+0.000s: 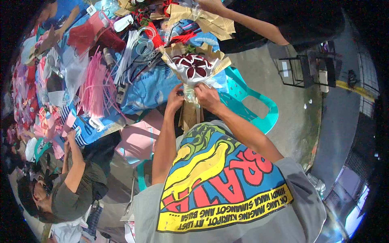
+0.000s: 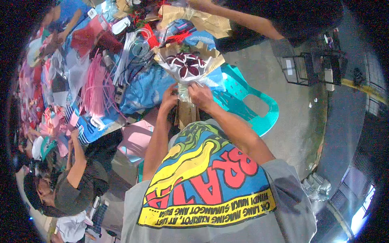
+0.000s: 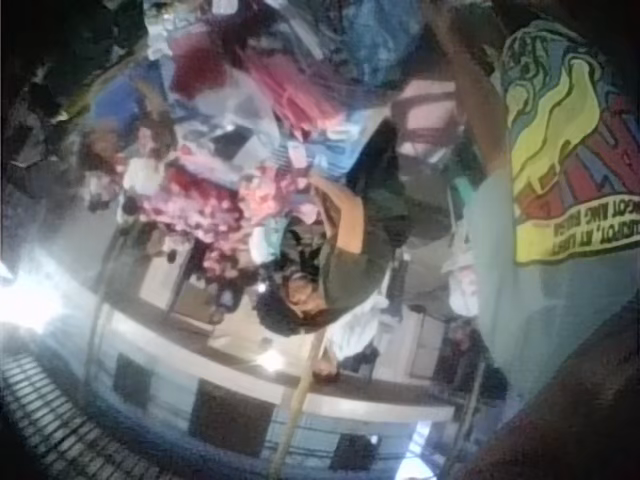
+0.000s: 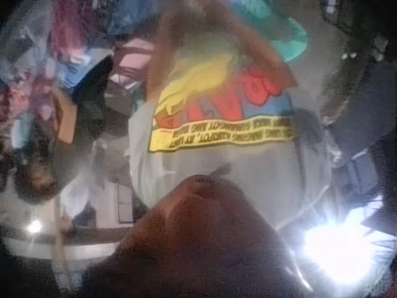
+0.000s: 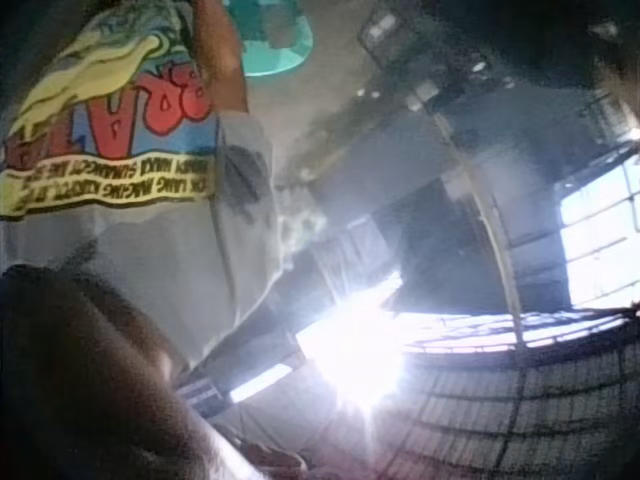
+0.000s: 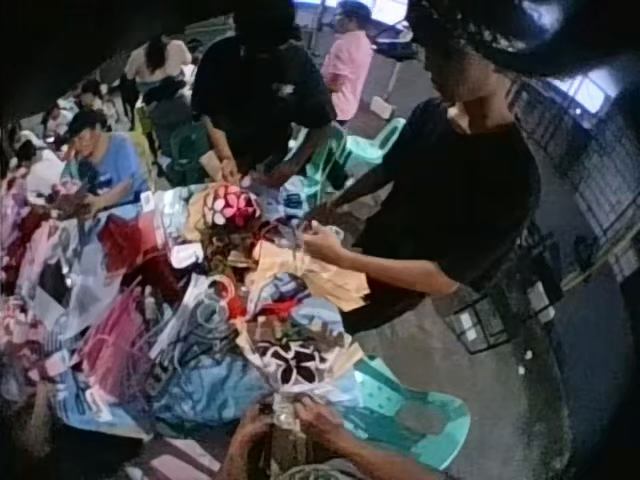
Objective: The person assembles a paper flower bouquet by folding wrapping paper around the stems, applying glue from a hot glue gun to attach decorative lace, and tying a ribbon into a bow around the base.
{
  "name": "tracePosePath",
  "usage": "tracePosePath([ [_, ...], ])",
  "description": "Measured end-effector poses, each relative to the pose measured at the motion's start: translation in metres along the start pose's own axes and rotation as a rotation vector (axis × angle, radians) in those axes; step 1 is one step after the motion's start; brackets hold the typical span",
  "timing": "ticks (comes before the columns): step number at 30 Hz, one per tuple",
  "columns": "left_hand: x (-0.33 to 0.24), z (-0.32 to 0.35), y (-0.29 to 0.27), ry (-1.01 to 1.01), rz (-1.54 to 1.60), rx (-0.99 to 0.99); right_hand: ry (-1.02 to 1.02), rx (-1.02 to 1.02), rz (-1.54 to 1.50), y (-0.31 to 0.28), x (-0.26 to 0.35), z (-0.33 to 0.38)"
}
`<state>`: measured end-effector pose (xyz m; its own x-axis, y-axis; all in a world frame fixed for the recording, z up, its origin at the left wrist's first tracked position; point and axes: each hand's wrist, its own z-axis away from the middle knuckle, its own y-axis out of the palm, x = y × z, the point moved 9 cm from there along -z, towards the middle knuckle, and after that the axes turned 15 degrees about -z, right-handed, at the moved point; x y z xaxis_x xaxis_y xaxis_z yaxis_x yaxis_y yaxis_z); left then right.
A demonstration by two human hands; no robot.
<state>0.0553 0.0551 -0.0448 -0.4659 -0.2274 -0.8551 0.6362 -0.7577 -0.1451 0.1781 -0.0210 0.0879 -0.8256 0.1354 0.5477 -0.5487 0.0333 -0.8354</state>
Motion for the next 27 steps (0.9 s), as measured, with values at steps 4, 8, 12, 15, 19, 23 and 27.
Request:
tracePosePath([
  [4,-0.005,0.002,-0.004,-0.023,-0.019,0.002,0.004,-0.162,-0.018,-0.003,0.002,0.002],
  [8,-0.006,0.008,0.002,-0.066,-0.020,0.036,0.092,-0.243,0.013,-0.002,-0.002,0.012],
  [12,-0.017,0.005,-0.007,0.002,-0.165,-0.005,0.208,-0.228,0.002,0.001,-0.004,0.006],
  [15,-0.021,0.007,-0.007,0.000,-0.114,0.026,0.236,-0.257,0.003,-0.003,-0.003,0.006],
  [19,-0.027,0.013,-0.008,-0.051,-0.028,0.039,0.253,-0.237,-0.011,-0.002,-0.004,0.009],
  [23,-0.036,0.015,0.004,-0.142,0.034,0.117,0.307,-0.264,-0.029,0.002,-0.015,0.014],
  [27,-0.028,0.011,-0.007,-0.020,-0.174,0.067,0.365,-0.299,-0.035,0.004,-0.012,0.011],
])
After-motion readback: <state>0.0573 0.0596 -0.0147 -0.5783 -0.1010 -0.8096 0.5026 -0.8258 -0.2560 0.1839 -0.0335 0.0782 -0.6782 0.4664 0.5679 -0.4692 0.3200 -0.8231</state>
